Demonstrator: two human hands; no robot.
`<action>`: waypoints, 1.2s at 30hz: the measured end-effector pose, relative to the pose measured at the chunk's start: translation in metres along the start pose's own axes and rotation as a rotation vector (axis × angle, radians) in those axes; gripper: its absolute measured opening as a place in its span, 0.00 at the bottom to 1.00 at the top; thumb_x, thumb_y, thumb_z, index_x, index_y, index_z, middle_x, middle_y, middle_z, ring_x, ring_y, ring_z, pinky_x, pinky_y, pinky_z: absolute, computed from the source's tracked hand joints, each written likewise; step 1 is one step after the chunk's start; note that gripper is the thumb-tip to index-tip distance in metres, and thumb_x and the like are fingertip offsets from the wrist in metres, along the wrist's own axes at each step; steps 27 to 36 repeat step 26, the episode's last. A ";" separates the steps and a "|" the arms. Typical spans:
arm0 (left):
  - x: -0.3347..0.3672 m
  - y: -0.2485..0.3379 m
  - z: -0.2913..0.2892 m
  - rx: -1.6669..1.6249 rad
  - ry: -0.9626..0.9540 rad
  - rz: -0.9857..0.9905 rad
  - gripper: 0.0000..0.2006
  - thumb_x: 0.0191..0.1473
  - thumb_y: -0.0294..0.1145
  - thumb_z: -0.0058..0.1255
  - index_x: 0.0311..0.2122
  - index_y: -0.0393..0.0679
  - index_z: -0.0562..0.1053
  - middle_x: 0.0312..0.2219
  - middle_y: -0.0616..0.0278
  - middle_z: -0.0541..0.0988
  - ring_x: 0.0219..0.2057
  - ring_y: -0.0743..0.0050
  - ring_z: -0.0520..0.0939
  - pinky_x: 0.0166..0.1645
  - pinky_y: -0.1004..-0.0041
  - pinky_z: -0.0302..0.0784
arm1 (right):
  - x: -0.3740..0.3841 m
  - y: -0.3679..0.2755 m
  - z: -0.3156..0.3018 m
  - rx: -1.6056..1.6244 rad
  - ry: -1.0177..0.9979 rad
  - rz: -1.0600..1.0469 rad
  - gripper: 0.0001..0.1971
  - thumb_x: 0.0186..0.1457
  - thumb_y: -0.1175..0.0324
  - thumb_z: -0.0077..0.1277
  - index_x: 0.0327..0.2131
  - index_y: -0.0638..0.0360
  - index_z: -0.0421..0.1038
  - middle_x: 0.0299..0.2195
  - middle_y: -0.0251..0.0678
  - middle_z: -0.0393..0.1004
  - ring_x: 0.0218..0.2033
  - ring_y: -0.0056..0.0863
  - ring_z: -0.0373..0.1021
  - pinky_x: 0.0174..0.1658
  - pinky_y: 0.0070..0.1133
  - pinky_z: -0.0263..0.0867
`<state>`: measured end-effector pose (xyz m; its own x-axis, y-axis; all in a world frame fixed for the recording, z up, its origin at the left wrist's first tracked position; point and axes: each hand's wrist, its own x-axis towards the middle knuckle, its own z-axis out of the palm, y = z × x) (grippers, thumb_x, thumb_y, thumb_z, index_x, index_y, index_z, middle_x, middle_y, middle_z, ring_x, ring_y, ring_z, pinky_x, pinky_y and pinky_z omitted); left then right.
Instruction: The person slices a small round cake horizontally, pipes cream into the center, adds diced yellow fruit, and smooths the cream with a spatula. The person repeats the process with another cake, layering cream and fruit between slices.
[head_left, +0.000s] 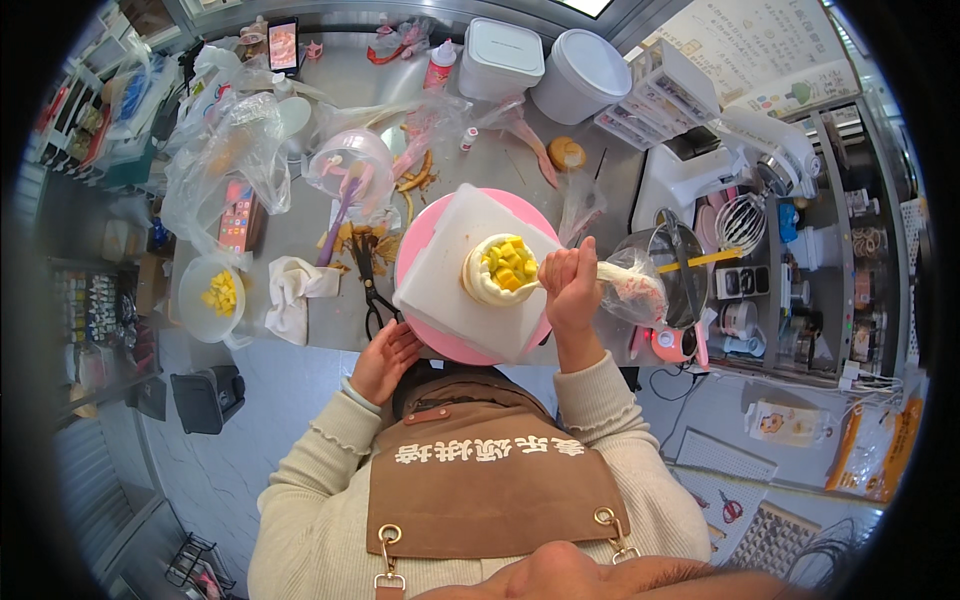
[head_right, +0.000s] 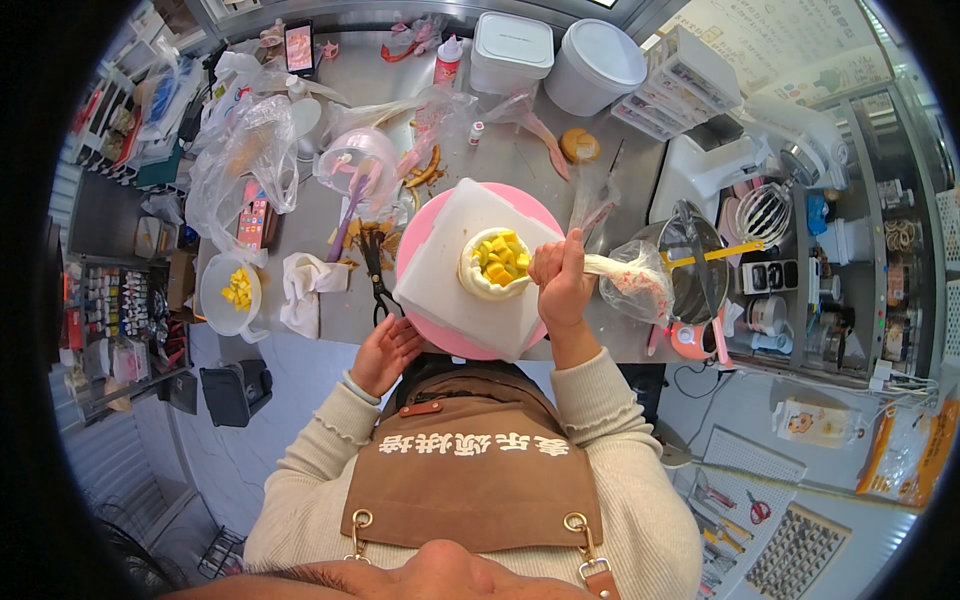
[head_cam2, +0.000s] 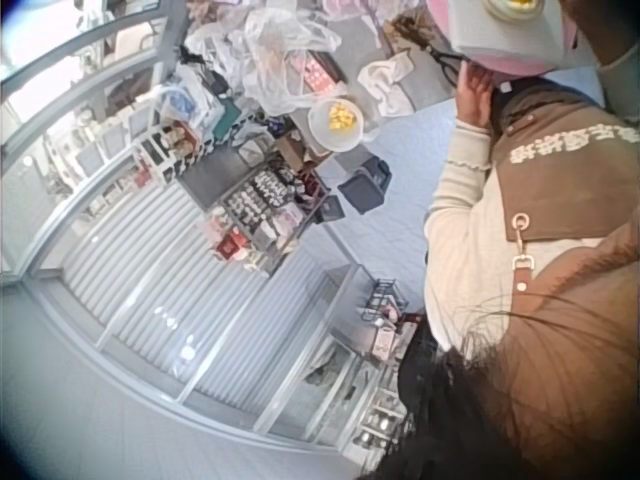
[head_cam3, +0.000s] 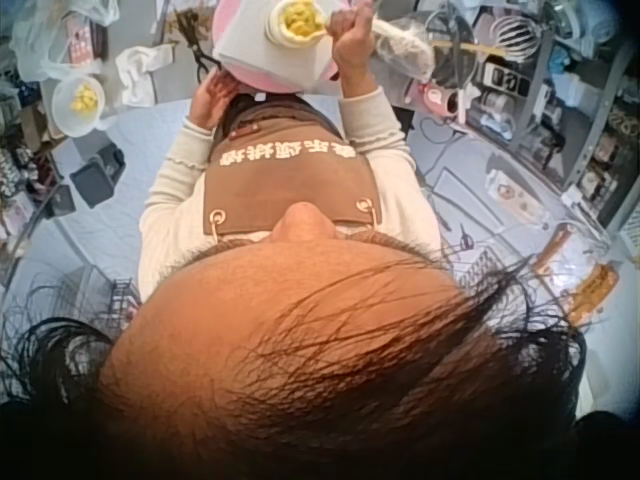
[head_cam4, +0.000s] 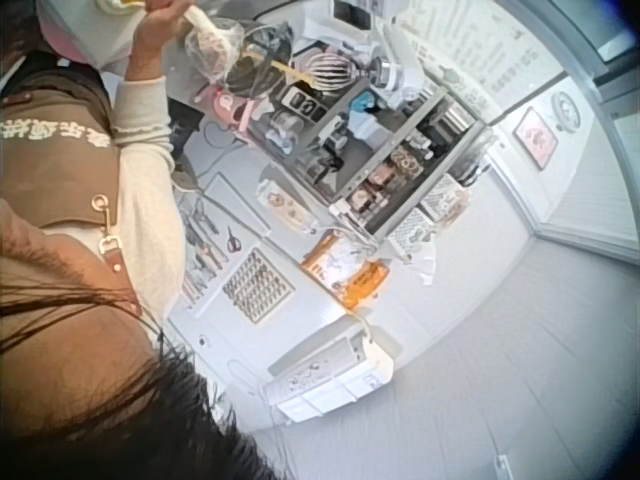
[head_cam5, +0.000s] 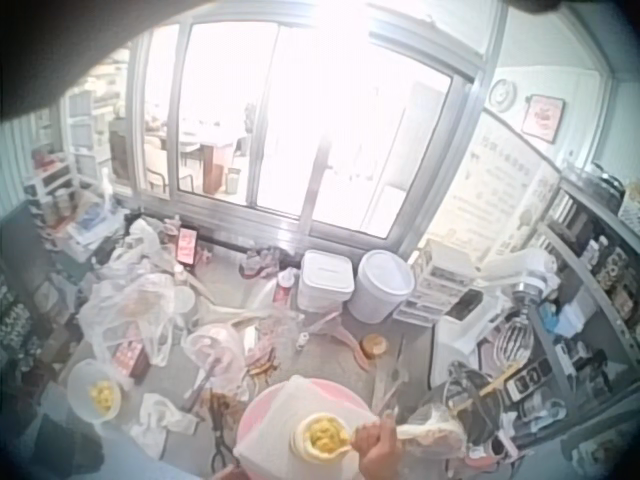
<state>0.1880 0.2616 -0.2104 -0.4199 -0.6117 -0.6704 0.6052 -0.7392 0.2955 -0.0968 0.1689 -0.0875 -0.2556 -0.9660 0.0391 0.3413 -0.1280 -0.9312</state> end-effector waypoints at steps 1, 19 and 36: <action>0.000 0.001 0.001 -0.004 -0.009 0.000 0.24 0.69 0.53 0.43 0.54 0.42 0.72 0.49 0.58 0.80 0.50 0.65 0.79 0.61 0.63 0.71 | 0.002 0.000 0.000 -0.007 -0.007 -0.004 0.32 0.76 0.53 0.31 0.13 0.48 0.46 0.09 0.26 0.45 0.13 0.20 0.41 0.20 0.22 0.46; -0.008 -0.004 0.002 0.044 -0.150 -0.058 0.26 0.73 0.51 0.35 0.63 0.40 0.67 0.56 0.54 0.77 0.56 0.64 0.77 0.62 0.66 0.70 | 0.030 0.009 0.000 -0.186 -0.188 -0.009 0.31 0.76 0.52 0.33 0.16 0.52 0.48 0.12 0.24 0.47 0.14 0.16 0.42 0.20 0.21 0.42; -0.003 -0.002 -0.011 0.062 -0.151 0.051 0.28 0.73 0.51 0.35 0.65 0.39 0.63 0.59 0.54 0.74 0.58 0.63 0.76 0.66 0.65 0.68 | 0.037 0.003 0.006 -0.226 -0.304 -0.006 0.30 0.76 0.51 0.35 0.17 0.51 0.49 0.13 0.25 0.48 0.16 0.17 0.44 0.22 0.20 0.43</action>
